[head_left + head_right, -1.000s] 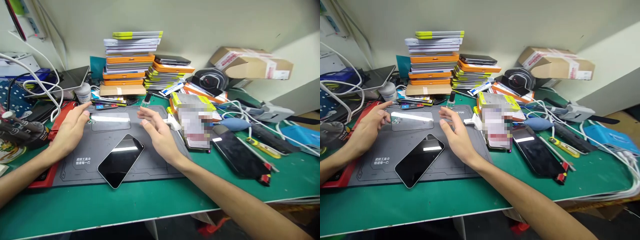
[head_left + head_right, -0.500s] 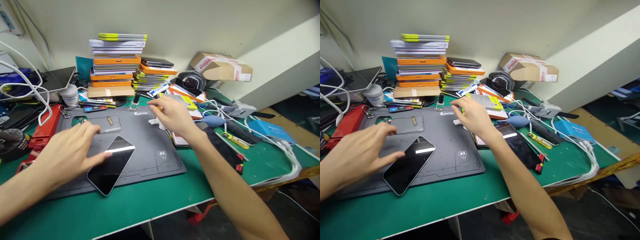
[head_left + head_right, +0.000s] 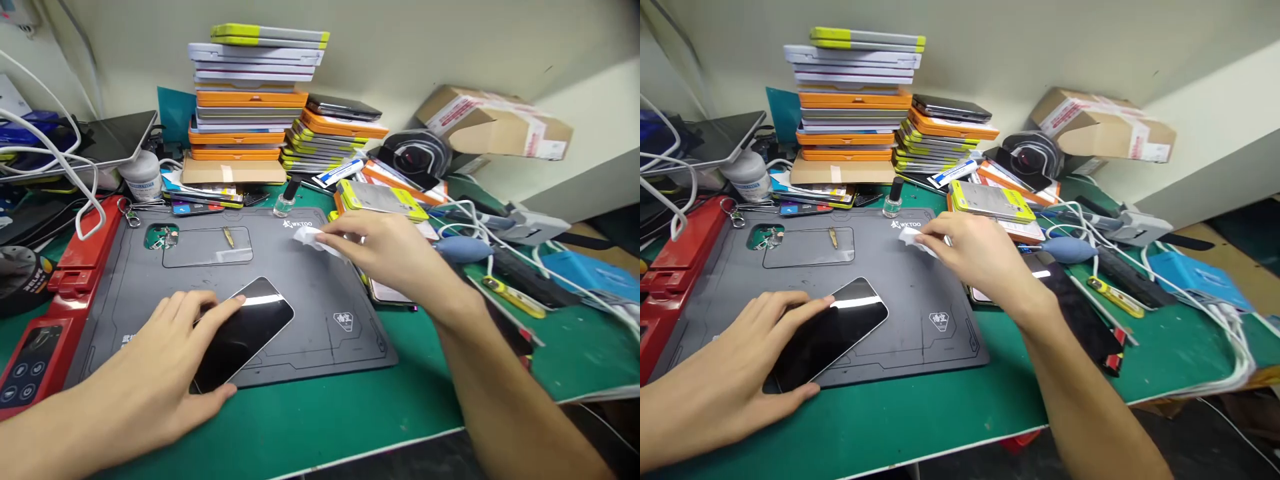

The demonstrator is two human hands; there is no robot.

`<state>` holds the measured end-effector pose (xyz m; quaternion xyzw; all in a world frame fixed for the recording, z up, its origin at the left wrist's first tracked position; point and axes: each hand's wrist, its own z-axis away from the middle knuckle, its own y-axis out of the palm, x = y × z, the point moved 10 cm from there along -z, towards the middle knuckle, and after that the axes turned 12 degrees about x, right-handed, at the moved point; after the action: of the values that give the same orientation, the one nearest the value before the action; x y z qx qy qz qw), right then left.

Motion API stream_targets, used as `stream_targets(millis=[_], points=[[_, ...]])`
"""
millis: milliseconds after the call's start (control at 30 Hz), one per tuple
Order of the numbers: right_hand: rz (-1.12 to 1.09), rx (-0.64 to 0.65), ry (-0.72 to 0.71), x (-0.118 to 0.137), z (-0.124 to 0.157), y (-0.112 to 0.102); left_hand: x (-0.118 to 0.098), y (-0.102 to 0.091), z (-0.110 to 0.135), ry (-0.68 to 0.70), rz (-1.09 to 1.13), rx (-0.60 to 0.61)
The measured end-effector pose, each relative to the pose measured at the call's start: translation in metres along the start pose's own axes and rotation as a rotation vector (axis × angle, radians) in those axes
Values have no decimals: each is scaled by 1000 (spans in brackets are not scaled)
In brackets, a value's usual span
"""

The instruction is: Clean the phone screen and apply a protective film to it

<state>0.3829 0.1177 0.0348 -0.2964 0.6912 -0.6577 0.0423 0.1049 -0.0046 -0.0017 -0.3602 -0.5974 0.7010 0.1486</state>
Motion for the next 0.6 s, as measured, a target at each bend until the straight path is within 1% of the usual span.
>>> stream_targets(millis=[33,67,133,167,233,300,367,400,433,467,533,600], points=[[-42,-13,-22,10,0,1,8,0,-2,-11,70,35],[-88,5,-69,22,0,4,15,0,-5,-26,125,72],[-156,114,-208,52,2,16,24,-1,-9,-50,203,139],[-156,178,-276,67,5,23,27,-1,-10,-60,233,157],[-71,253,-361,92,14,35,28,-2,-11,-65,269,163],[66,219,-360,106,25,42,24,1,-8,-49,277,141],[150,153,-318,113,38,52,20,5,-6,-29,271,117],[175,132,-292,114,46,59,18,8,-5,-20,268,117],[181,119,-296,116,56,67,17,10,-5,-14,264,117],[163,117,-303,118,66,76,16,11,-5,-11,260,121],[111,134,-267,112,85,92,16,13,-6,3,241,142],[68,144,-271,108,100,101,16,13,-8,18,211,164]])
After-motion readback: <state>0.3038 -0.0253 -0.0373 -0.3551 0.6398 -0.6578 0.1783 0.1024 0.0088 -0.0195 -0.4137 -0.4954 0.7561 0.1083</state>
